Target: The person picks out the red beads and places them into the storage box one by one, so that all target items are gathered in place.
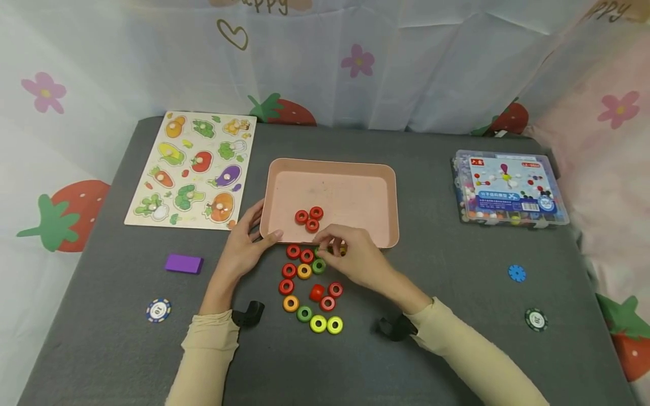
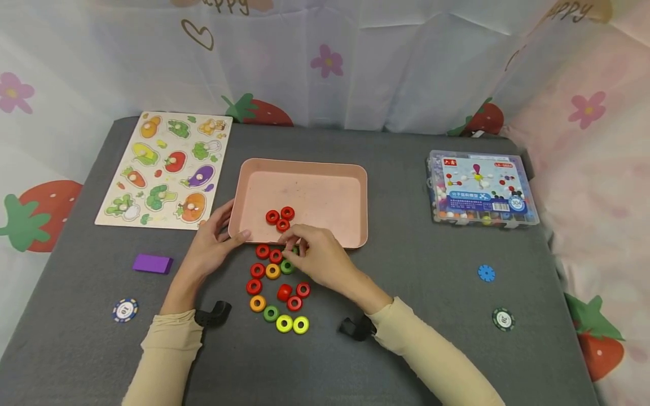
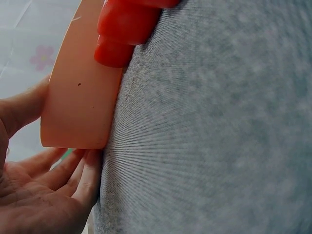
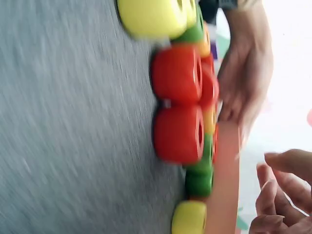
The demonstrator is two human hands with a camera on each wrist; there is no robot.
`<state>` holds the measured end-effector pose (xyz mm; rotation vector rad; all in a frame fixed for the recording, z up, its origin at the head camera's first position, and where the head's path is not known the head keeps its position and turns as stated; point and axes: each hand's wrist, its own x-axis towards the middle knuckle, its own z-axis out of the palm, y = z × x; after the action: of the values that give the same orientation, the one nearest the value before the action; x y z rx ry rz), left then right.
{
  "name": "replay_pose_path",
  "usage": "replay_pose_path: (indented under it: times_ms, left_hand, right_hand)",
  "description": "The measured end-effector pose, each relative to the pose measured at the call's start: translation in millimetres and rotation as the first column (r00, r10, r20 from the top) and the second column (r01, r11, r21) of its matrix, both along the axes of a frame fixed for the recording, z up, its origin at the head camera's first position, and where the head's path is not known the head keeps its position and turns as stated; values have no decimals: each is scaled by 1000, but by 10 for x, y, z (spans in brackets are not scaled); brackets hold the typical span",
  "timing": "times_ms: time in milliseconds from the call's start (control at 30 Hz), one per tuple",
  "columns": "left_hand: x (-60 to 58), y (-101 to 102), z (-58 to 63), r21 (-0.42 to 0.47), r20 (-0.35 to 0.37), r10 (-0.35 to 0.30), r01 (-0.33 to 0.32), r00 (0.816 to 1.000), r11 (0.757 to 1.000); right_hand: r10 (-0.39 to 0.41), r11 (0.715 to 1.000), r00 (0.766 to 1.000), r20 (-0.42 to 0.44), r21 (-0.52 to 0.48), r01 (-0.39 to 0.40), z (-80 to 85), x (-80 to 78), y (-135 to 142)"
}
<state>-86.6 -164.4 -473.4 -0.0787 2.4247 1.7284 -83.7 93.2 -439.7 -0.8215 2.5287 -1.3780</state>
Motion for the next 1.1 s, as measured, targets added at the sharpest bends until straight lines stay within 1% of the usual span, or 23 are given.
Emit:
replay_pose_path:
  times_ms: [67, 133, 267, 367, 467, 567, 633, 733, 800, 900, 1000, 1100]
  left_hand:
    - [-1, -1, -1, 3, -6, -2, 2, 1000, 1000]
    - [-1, 0, 0, 2, -9, -1, 1, 1000, 1000]
    - [1, 3, 6, -3, -13, -4, 4, 1000, 1000]
    - [1, 6, 8, -9, -15, -4, 3, 1000, 1000]
    - [1, 9, 10, -9, -14, -3, 3, 1000, 1000]
    - [2, 7, 11, -3, -12, -3, 3, 1000, 1000]
    - [4, 6, 12, -2, -11, -3, 3, 1000, 1000]
    - [8, 5, 12, -2, -11, -6, 6, 1000, 1000]
    - [9, 5, 12, 0, -10, -8, 8, 1000, 1000]
    - [7, 5, 11, 3, -10, -8, 8, 1000, 1000]
    - [6, 7, 13, 3, -8, -4, 4, 1000, 1000]
    - [8, 8, 15, -1, -2, -1, 1, 1000, 1000]
  right_hand:
    - [43, 997, 998, 40, 55, -46, 17, 76, -16]
    - [81, 989, 994, 70, 120, -89, 25, 138, -32]
    - [127, 958, 986, 106, 244, -149, 17, 243, -47]
    - [156, 929, 984, 91, 325, -177, -20, 302, -52]
    - [190, 899, 981, 44, 395, -192, -76, 343, -52]
    - [215, 885, 977, 10, 420, -199, -118, 366, -50]
    - [221, 888, 975, 6, 413, -204, -131, 370, -44]
    - [221, 906, 975, 12, 368, -210, -125, 359, -25]
    - [218, 923, 976, 9, 322, -209, -110, 337, -5]
    - [202, 954, 979, -29, 232, -190, -86, 280, 23]
    - [145, 985, 986, -79, 111, -135, -63, 187, 50]
    - [42, 999, 992, -121, -7, -43, -54, 55, 75]
